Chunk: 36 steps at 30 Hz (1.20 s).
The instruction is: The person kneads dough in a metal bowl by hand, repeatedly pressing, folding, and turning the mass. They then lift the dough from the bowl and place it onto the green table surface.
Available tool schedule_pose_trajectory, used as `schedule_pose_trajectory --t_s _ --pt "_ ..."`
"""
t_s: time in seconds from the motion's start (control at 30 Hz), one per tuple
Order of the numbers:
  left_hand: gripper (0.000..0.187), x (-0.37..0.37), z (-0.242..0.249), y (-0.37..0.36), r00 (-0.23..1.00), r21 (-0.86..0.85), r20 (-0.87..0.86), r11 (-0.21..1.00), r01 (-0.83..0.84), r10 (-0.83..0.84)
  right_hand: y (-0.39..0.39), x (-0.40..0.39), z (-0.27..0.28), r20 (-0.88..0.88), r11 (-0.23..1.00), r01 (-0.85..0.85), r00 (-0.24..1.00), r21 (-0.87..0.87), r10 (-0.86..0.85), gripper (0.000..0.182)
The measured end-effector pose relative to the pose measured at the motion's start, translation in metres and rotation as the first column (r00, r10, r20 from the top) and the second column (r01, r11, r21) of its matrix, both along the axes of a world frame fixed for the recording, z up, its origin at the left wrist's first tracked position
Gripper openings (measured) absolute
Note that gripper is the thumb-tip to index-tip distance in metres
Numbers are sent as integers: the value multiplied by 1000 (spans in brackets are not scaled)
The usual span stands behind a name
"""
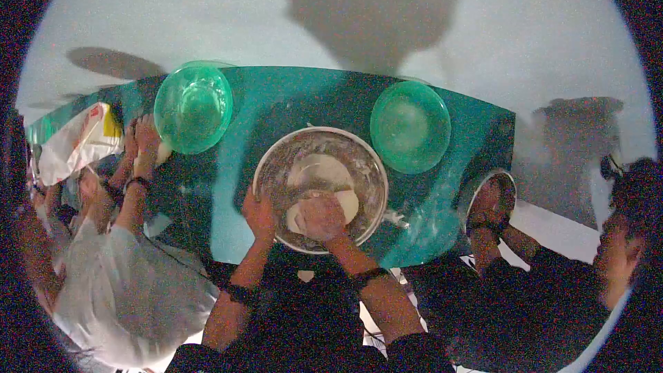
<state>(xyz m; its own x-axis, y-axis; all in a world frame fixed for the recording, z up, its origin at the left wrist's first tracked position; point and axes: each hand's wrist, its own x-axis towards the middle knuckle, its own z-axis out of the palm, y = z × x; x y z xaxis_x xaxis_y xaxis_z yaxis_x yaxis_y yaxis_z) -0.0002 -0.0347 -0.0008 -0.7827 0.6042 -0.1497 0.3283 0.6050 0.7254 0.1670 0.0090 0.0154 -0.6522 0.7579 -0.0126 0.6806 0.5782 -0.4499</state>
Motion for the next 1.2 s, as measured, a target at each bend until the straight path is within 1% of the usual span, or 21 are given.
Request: schedule_pose_trajectory --t_s 0.03,0.07,0.13,0.23,0.27,0.33,0.37,0.47,0.57,0.6,0.63,0.67,0.7,0.77,0.8,0.9,0.97,1.0,1.03,1.1,1.2 --pt "33 -1 1 2 988 -46 -155 999 17 -24 3 -4 -5 -14 1000 6 1000 28 -6 34" --pt "36 -3 2 2 1000 -25 28 1000 -9 9 7 -7 -10 -41 999 0 999 51 2 33" --pt "40 -5 40 18 921 -1 383 997 -75 70 19 -16 -15 -97 995 -9 995 97 19 32" --pt "42 -3 18 11 989 -27 148 999 -19 23 35 -25 -20 55 980 -179 981 -83 184 33" --pt "38 -1 17 13 959 -27 261 994 -106 110 42 -32 -22 -57 987 -162 985 7 162 31" --pt "37 -1 16 14 985 -83 156 995 -56 68 64 -41 -22 -261 978 -101 954 184 147 28" --pt "36 0 15 13 993 -112 106 993 -34 46 72 -46 -24 -274 980 -26 958 199 81 28" --pt "37 -3 28 19 978 -95 200 994 -49 67 91 -69 -35 -342 954 166 937 249 -74 29" --pt "39 -2 15 10 977 -98 197 993 -64 82 99 -78 -47 -360 919 273 919 285 -162 30" --pt "41 3 -10 -7 1000 -3 -24 1000 -13 13 99 -79 -49 -334 907 296 923 298 -191 29" --pt "42 2 -2 -5 999 4 46 1000 -24 24 102 -79 -50 -313 891 319 924 322 -218 27" --pt "43 1 11 4 992 11 120 999 -34 33 103 -78 -47 -358 909 322 908 265 -217 23" --pt "44 1 21 8 979 9 201 999 -43 40 98 -74 -43 -329 913 327 913 243 -240 22" --pt "43 -1 15 2 979 44 205 999 -7 -2 92 -69 -35 -266 921 330 925 208 -271 20" --pt "43 -4 9 3 978 60 207 998 7 -19 88 -65 -30 -131 958 278 954 64 -268 18" --pt "42 -4 -10 -4 990 81 139 997 -2 -9 61 -44 -3 -12 989 135 991 -61 -136 22" --pt "38 -5 -31 -13 992 115 127 993 6 -21 48 -26 37 80 992 27 997 -125 -17 24" --pt "36 -5 -35 -13 993 139 117 990 12 -28 42 -20 50 126 987 30 992 -159 -9 25" --pt "34 -5 -21 -8 985 143 171 990 7 -32 36 -13 63 172 981 33 985 -192 1 26" --pt "31 -7 7 -3 964 144 265 990 -7 -31 21 -4 75 267 954 140 961 -266 -67 27" --pt "28 -5 19 0 966 130 258 990 -47 12 -2 8 52 228 987 105 971 -121 -76 33"
